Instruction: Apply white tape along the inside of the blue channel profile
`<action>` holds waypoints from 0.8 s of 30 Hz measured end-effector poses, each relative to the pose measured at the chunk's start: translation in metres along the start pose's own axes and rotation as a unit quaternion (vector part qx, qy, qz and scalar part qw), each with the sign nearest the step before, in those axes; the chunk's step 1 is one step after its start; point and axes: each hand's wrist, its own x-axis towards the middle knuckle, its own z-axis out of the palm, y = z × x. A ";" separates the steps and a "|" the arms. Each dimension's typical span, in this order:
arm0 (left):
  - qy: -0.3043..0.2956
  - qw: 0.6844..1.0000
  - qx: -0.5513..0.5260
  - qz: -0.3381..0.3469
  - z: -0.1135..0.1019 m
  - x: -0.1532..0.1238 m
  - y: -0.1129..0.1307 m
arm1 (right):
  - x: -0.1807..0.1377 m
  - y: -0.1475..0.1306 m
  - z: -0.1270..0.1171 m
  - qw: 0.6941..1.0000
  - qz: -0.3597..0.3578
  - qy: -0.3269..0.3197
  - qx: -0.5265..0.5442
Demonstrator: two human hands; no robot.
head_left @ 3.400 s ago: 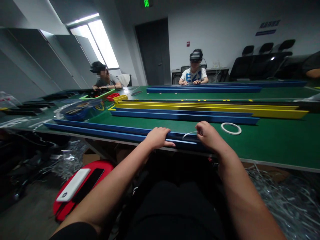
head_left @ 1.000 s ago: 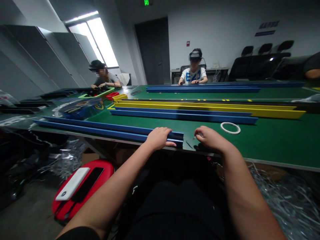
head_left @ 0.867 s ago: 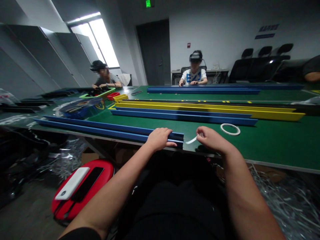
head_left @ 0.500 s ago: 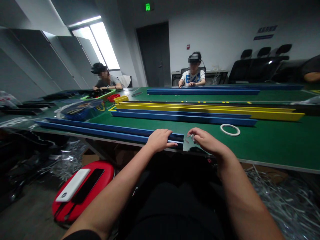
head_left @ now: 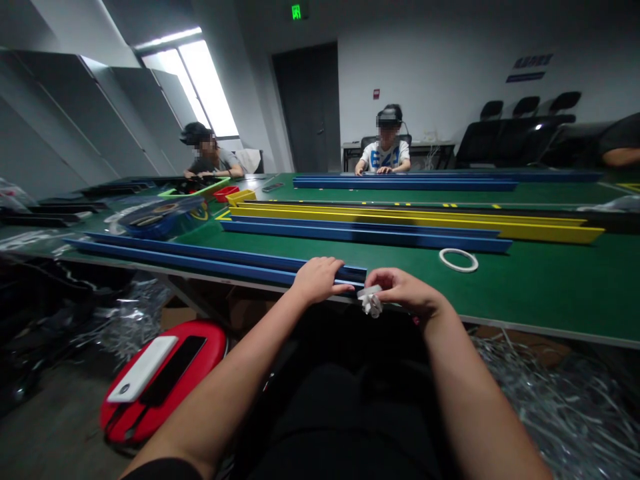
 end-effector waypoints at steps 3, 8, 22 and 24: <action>-0.003 1.000 -0.002 -0.004 0.000 0.000 0.000 | 0.006 0.005 0.005 0.997 0.023 -0.006 -0.075; 0.001 1.000 -0.008 -0.005 0.000 0.000 0.000 | 0.008 0.013 0.006 0.992 0.034 0.020 -0.119; 0.004 1.000 -0.009 -0.001 0.002 0.000 -0.001 | -0.014 0.020 -0.006 0.975 -0.085 0.170 0.113; 0.003 1.000 -0.012 0.000 0.002 0.000 -0.002 | -0.019 0.024 -0.005 0.951 -0.155 0.218 0.156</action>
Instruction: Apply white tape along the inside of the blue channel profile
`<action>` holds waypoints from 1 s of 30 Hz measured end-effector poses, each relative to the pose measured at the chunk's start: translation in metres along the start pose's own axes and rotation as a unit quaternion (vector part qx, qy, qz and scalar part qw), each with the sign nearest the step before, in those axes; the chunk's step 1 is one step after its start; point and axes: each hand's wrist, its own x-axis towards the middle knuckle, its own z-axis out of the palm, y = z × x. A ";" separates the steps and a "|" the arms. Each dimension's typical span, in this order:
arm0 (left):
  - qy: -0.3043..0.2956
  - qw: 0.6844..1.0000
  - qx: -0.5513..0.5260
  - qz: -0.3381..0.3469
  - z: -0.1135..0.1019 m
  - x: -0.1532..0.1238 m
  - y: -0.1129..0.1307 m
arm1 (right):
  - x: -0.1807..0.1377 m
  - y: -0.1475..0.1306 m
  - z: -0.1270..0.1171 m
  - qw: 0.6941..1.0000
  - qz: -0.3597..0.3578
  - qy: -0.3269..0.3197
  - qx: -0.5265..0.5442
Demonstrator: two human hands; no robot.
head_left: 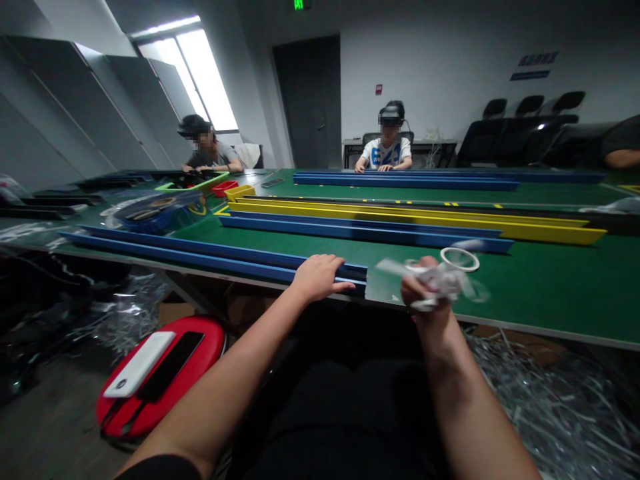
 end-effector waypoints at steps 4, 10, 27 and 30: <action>-0.005 1.000 -0.003 -0.005 -0.001 0.000 0.001 | -0.001 0.012 0.012 0.997 -0.050 0.026 0.046; -0.010 1.000 -0.011 -0.008 -0.002 0.000 0.001 | 0.025 0.021 0.050 0.959 0.016 -0.052 -0.276; -0.046 0.995 -0.055 0.068 -0.014 -0.007 -0.039 | 0.034 0.043 0.038 0.770 -0.103 -0.054 -0.628; -0.061 0.997 -0.032 0.016 -0.018 -0.018 -0.069 | 0.033 0.038 0.038 0.772 -0.104 -0.058 -0.624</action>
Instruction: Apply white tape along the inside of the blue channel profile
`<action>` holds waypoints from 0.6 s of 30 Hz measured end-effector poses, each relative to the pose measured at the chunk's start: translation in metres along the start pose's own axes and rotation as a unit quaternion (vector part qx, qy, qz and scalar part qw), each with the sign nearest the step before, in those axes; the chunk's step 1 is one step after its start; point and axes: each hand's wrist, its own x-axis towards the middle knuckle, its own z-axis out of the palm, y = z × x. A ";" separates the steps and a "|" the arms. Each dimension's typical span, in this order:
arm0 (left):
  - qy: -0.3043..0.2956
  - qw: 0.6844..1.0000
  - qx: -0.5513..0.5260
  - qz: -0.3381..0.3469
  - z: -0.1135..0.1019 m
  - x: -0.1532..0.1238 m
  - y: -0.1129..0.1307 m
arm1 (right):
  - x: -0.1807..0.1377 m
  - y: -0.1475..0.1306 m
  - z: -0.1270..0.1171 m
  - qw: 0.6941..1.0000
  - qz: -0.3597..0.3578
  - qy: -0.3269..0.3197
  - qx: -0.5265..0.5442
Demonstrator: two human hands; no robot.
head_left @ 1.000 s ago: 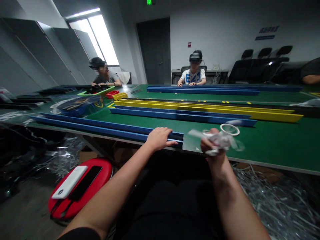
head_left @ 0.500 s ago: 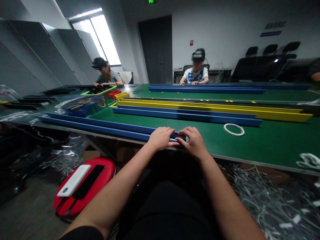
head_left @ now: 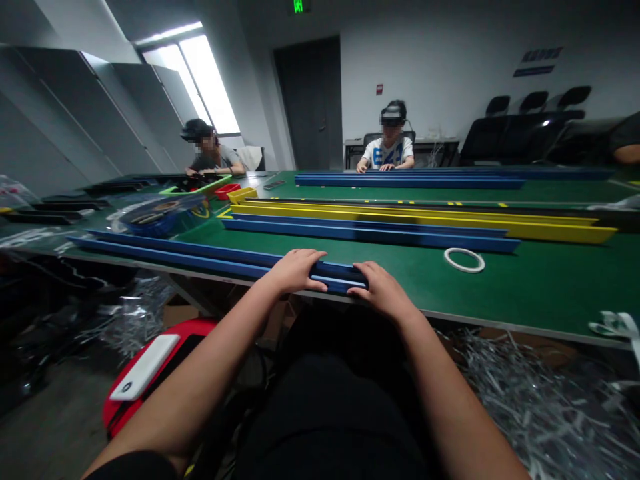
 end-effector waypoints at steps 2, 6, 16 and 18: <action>-0.023 0.999 0.006 -0.024 0.000 -0.008 -0.018 | 0.000 -0.001 -0.002 1.000 -0.002 -0.004 0.007; -0.022 0.998 0.030 -0.053 0.005 -0.017 -0.032 | 0.000 0.001 -0.005 1.000 -0.010 -0.005 0.019; 0.035 0.998 0.033 -0.045 0.005 0.025 0.045 | -0.025 0.037 -0.085 0.995 0.075 -0.072 0.004; 0.044 0.998 0.025 -0.042 0.006 0.037 0.069 | -0.035 0.042 -0.105 0.987 0.130 -0.095 -0.012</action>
